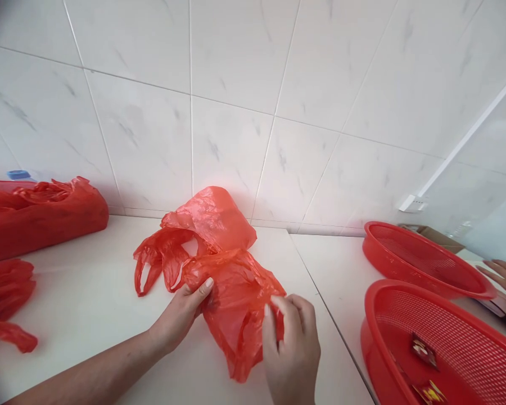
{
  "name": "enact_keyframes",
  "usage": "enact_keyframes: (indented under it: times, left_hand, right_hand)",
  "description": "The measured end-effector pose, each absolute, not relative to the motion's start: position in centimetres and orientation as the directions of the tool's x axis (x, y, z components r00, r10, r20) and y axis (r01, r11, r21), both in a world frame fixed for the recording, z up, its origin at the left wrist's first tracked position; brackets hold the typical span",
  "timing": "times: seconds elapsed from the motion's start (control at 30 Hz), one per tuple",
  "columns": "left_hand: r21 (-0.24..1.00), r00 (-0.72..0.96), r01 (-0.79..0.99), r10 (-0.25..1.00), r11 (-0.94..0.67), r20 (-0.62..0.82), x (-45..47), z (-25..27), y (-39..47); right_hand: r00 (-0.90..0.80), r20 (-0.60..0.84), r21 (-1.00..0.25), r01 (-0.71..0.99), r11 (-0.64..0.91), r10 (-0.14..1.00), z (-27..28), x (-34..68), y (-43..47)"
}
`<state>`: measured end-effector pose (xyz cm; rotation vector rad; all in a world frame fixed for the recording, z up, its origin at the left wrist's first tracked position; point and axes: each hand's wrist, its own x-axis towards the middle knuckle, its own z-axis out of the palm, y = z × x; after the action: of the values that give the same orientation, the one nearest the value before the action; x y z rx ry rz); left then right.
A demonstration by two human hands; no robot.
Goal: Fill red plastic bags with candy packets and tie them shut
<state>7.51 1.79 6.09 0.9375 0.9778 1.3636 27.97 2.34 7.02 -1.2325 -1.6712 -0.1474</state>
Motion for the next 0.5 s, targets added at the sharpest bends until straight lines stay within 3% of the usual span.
enact_keyframes:
  times: [0.1, 0.17, 0.23, 0.3, 0.4, 0.5]
  left_hand:
    - [0.951, -0.026, -0.309, 0.999, -0.027, 0.020, 7.8, 6.4, 1.4]
    - [0.954, -0.016, -0.297, 0.999, -0.032, 0.028, 7.9, 6.6, 1.3]
    - [0.957, 0.004, -0.287, 0.999, -0.037, 0.040, 8.1, 6.7, 1.2]
    - [0.960, 0.017, -0.274, 0.998, -0.054, 0.061, 8.2, 6.7, 1.2]
    - [0.966, 0.038, -0.248, 0.996, -0.071, 0.083, 8.3, 6.5, 1.1]
    - [0.969, 0.025, -0.243, 0.998, -0.052, 0.059, 8.1, 6.1, 1.2]
  right_hand:
    - [0.072, 0.747, -0.394, 0.849, 0.351, 0.661, 6.9, 29.6, 4.0]
    - [0.111, 0.832, -0.346, 0.870, 0.352, 0.544, 7.1, 30.3, 4.3]
    - [0.074, 0.905, -0.278, 0.849, 0.449, 0.419, 7.4, 30.1, 3.6]
    - [-0.075, 0.916, -0.195, 0.774, 0.602, 0.393, 7.3, 28.9, 2.5]
    - [-0.296, 0.787, -0.183, 0.727, 0.662, 0.541, 6.4, 26.6, 1.6]
    - [-0.197, 0.553, -0.331, 0.840, 0.430, 0.809, 5.1, 26.2, 2.6]
